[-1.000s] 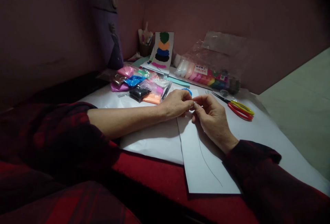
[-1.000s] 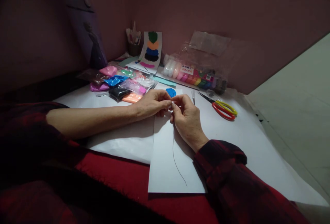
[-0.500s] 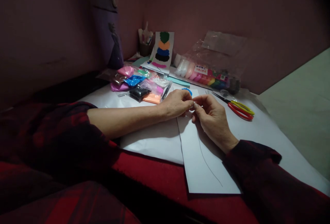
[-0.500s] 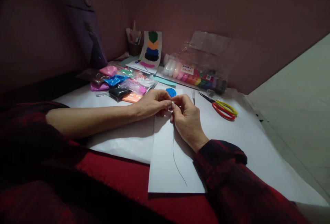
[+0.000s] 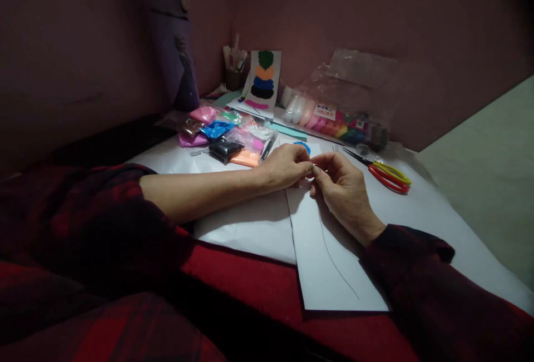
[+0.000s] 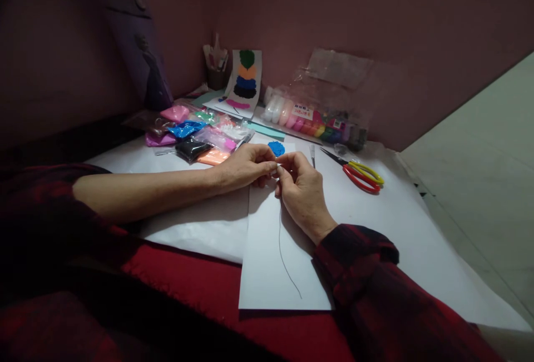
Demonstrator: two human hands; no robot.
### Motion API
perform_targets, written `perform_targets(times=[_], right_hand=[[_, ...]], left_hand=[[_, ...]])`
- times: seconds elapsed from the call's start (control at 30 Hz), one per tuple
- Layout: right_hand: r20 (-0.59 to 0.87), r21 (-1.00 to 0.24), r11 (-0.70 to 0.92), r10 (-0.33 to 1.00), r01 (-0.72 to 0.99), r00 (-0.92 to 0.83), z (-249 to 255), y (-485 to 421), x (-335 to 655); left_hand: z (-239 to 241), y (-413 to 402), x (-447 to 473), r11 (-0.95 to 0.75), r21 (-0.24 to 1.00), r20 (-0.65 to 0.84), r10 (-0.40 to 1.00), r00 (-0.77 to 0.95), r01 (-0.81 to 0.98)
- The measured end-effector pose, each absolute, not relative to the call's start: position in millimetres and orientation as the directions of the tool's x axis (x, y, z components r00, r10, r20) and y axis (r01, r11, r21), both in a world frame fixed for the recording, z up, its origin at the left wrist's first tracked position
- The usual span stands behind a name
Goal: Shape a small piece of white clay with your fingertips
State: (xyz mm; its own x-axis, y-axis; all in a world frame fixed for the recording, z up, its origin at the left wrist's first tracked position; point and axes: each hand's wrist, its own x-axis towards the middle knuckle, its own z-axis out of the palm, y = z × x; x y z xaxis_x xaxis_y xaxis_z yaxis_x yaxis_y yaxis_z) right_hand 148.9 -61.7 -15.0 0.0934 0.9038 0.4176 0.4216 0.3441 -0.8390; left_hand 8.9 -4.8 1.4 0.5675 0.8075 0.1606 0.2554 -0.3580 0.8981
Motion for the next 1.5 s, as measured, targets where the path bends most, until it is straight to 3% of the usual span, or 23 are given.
perform_targets(times=[1.5], right_hand=[[0.416,-0.818,0.348,0.908,0.458,0.054,-18.3,-60.8,153.0]], left_hand=[[-0.4,-2.2,9.8,-0.389,0.874,0.167,0.805,0.57,0.293]])
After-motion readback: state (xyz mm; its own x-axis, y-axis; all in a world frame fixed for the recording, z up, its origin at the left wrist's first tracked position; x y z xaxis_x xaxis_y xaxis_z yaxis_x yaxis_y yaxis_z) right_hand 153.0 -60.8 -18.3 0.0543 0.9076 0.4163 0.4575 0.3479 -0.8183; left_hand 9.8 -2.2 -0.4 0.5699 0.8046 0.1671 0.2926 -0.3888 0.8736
